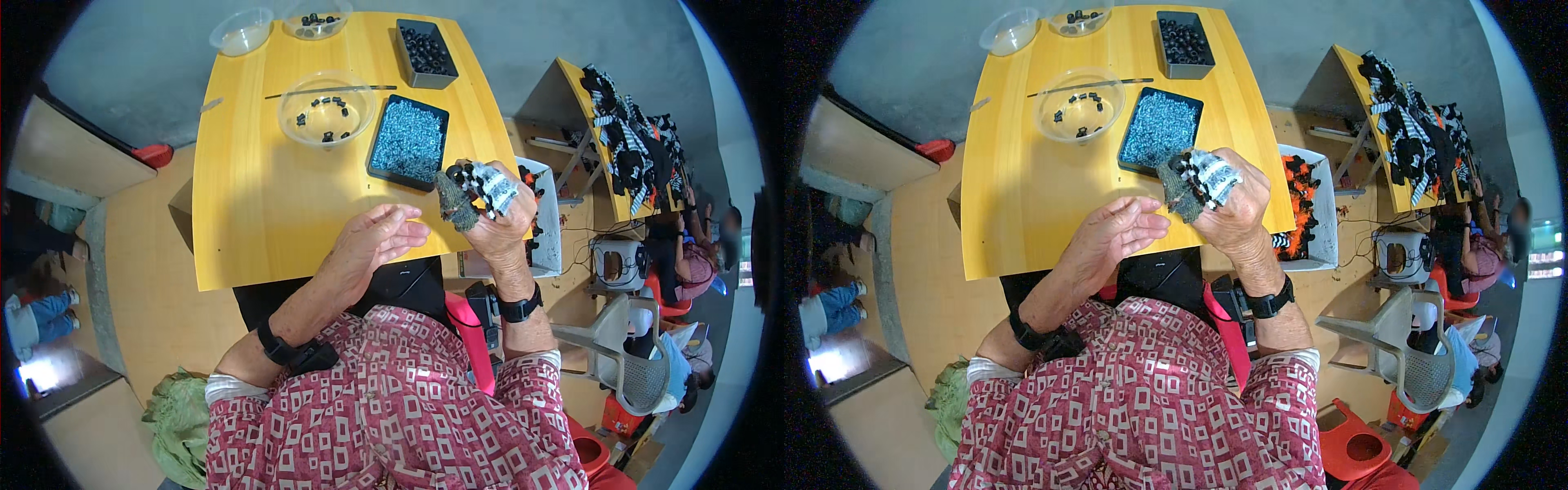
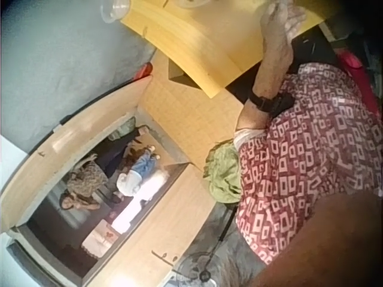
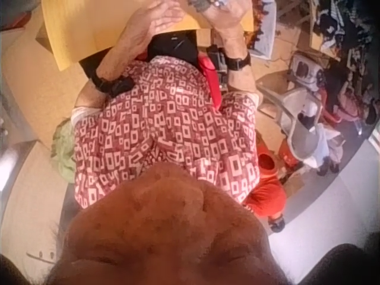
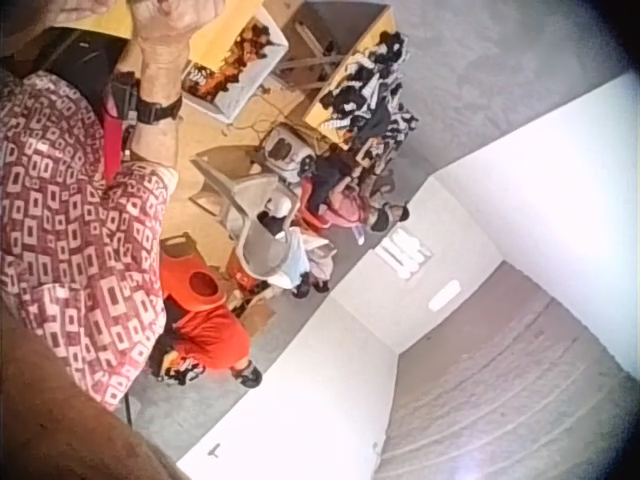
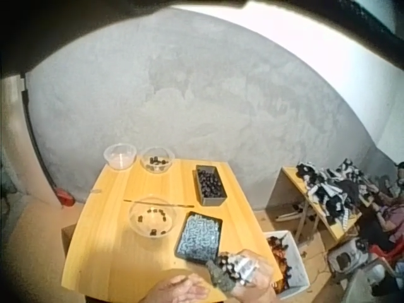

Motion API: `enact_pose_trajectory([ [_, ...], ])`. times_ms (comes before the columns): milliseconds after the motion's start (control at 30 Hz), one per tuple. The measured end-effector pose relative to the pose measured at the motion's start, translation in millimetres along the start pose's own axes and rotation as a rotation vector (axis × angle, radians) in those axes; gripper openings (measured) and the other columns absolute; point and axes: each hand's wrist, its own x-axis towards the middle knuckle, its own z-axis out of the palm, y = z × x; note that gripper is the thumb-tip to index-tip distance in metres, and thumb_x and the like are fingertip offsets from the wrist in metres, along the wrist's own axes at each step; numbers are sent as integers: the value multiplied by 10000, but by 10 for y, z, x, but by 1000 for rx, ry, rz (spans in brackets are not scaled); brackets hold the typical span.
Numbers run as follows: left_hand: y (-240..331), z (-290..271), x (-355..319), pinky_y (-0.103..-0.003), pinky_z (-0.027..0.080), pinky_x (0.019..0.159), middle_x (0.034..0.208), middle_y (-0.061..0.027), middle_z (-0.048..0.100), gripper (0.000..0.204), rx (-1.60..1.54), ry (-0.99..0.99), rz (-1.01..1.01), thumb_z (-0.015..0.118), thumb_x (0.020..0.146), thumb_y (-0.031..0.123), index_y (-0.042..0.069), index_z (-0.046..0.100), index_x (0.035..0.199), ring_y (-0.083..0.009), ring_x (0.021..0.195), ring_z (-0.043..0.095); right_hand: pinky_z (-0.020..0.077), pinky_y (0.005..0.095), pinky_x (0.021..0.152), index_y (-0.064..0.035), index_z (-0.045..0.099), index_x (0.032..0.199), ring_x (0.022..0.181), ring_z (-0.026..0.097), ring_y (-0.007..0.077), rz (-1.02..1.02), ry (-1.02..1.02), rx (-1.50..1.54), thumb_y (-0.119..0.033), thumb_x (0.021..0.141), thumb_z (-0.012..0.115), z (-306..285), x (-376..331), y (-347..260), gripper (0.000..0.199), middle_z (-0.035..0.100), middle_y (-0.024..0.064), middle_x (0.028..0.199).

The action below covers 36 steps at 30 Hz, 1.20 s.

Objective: The person takes black plastic components from a bowl and attaches them onto cloth-wrapped pieces by hand.

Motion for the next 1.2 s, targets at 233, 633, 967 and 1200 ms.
enact_pose_trajectory([
  [233,143,-16,0,-296,424,904,1041,-96,606,318,63,36,183,544,897,237,26,513,1132,-161,981,575,464,297,497,-17,617,752,564,580,231,-31,-34,25,-74,585,767,83,-22,-10,232,579,77,667],
  [633,10,-465,-285,-232,463,789,954,-33,639,209,193,151,386,638,815,59,9,619,1016,-89,879,582,479,405,572,39,539,688,637,559,324,-277,-328,208,-25,469,639,532,-207,-291,249,542,150,732],
  [967,968,-1644,-1018,-248,458,786,928,-58,645,285,137,813,808,600,845,152,30,582,1101,-119,841,608,434,374,527,8,591,778,602,522,287,-216,-431,177,21,531,648,548,-115,-318,254,505,108,687],
  [1200,1033,-2319,-1075,-260,401,873,1118,-55,588,392,443,1230,646,611,841,195,63,533,1202,-133,978,559,426,382,517,-3,589,777,597,519,295,-150,-438,127,37,528,637,449,-179,-305,256,498,110,678],
])
